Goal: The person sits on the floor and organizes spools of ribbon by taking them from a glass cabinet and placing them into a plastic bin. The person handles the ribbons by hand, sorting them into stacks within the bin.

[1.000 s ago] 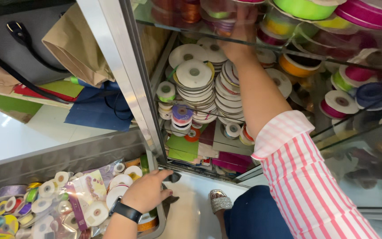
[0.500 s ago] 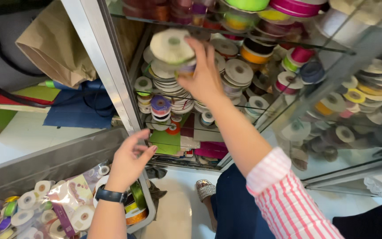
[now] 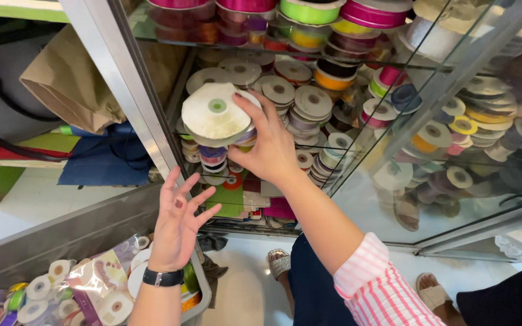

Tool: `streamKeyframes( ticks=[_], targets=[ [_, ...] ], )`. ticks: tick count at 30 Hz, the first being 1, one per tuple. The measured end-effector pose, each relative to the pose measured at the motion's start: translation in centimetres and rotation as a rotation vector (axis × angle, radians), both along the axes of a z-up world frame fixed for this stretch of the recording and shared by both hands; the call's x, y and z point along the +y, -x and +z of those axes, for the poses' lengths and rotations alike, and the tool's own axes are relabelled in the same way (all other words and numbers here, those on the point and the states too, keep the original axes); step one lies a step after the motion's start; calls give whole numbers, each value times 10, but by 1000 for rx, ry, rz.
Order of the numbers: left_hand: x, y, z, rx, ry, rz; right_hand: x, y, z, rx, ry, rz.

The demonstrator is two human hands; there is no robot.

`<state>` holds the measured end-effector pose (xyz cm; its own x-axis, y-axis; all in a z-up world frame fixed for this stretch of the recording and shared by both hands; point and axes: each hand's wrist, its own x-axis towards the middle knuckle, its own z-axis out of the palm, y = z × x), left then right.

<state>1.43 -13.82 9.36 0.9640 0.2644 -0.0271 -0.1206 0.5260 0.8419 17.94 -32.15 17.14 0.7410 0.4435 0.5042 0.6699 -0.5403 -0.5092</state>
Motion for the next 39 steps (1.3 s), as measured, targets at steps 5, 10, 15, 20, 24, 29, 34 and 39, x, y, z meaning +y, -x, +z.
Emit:
streamKeyframes(
  ticks=[5, 10, 15, 20, 24, 29, 34, 39],
  targets=[
    [-2, -1, 1, 24, 26, -8, 2, -10, 6, 198, -156, 85],
    [3, 0, -15, -126, 88, -63, -4, -21, -20, 58, -263, 185],
    [-11, 7, 0, -314, 176, -141, -19, 28, -29, -140, -239, 387],
    [-15, 11, 4, -567, 299, -112, -3, 69, -45, -199, -204, 595],
    [4, 6, -29, -482, 540, -60, 16, 63, -74, -252, -383, 590],
    [12, 8, -27, -365, 622, 30, 31, 59, -110, -320, -290, 618],
    [24, 21, 11, -106, 636, 109, 49, 70, -115, -156, -400, 655],
    [40, 28, 8, 104, 524, 163, 66, 82, -150, 40, -434, 674]
  ],
)
